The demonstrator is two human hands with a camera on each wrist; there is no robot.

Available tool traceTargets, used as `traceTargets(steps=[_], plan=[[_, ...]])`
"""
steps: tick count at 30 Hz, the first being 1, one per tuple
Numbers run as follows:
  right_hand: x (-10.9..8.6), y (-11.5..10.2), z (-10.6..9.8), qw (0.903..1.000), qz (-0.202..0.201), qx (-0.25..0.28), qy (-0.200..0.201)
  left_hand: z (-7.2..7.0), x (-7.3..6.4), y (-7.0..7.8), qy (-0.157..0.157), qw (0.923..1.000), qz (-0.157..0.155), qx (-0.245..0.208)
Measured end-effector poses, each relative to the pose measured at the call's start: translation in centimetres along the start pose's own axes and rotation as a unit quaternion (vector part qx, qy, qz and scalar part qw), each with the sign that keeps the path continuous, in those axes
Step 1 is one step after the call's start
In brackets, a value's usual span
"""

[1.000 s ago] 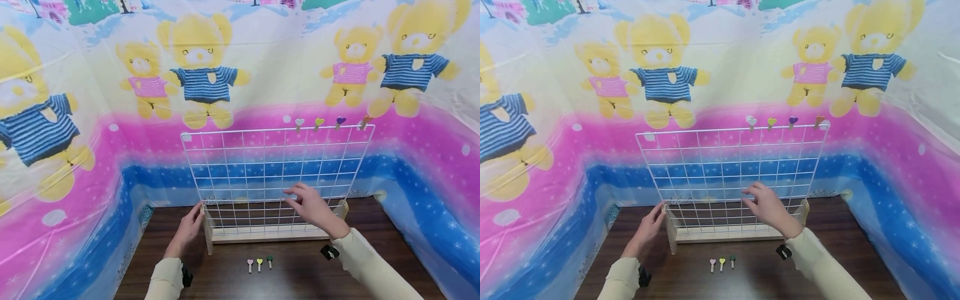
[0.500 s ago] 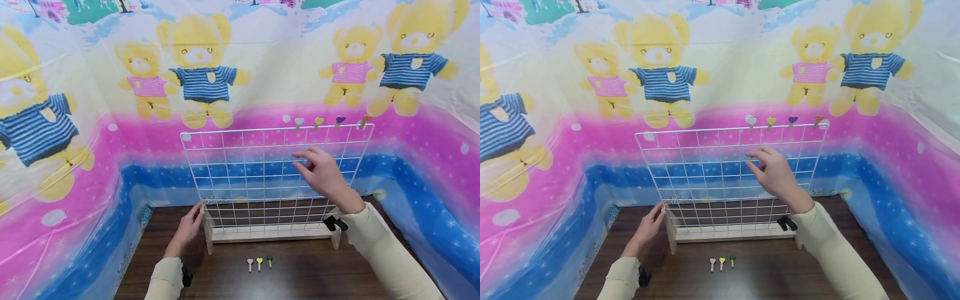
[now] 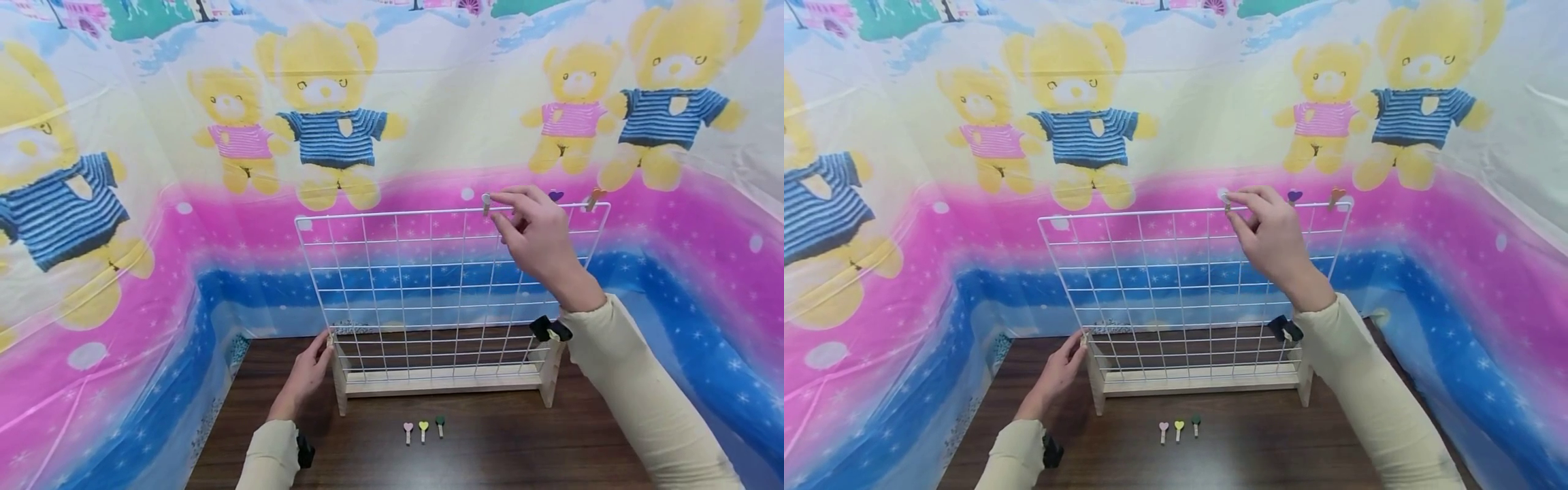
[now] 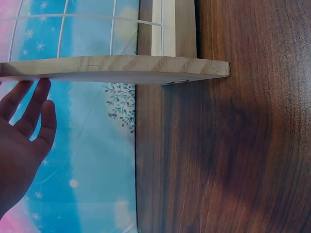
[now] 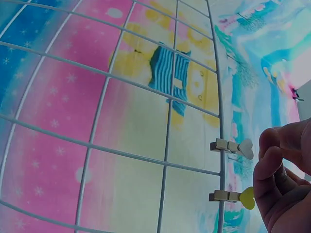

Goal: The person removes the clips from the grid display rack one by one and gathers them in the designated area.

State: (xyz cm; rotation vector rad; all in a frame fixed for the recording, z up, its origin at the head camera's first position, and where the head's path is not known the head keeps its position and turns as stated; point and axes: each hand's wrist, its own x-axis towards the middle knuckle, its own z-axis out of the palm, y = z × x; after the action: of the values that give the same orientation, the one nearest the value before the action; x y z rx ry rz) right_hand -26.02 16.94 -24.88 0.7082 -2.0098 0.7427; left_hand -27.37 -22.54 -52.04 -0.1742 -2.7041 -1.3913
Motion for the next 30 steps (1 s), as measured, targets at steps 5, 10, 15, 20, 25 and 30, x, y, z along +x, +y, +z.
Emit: traceTargets(steps=[5, 10, 15, 20, 25, 30], plan=[[0.9, -0.2, 0.1, 0.9979, 0.048, -0.003, -0.042, 0.0, 0.1, 0.0, -0.001, 1.0000, -0.006, -0.003], [1.4, -0.2, 0.5, 0.9938, 0.077, -0.002, -0.080, 0.0, 0.1, -0.1, -0.002, 1.0000, -0.004, -0.004], [1.7, 0.0, 0.8, 0.9918, 0.087, -0.012, -0.093, 0.0, 0.2, -0.2, -0.002, 1.0000, -0.003, -0.004], [1.9, 0.1, 1.0, 0.9900, 0.100, -0.015, -0.098, 0.0, 0.1, -0.1, 0.000, 1.0000, -0.001, -0.003], [2.0, 0.0, 1.0, 0.9878, 0.120, 0.000, -0.099, 0.0, 0.0, -0.1, 0.004, 1.0000, 0.004, -0.001], [2.2, 0.0, 1.1, 0.9856, 0.135, 0.010, -0.101, 0.0, 0.0, -0.1, 0.004, 1.0000, 0.005, 0.005]])
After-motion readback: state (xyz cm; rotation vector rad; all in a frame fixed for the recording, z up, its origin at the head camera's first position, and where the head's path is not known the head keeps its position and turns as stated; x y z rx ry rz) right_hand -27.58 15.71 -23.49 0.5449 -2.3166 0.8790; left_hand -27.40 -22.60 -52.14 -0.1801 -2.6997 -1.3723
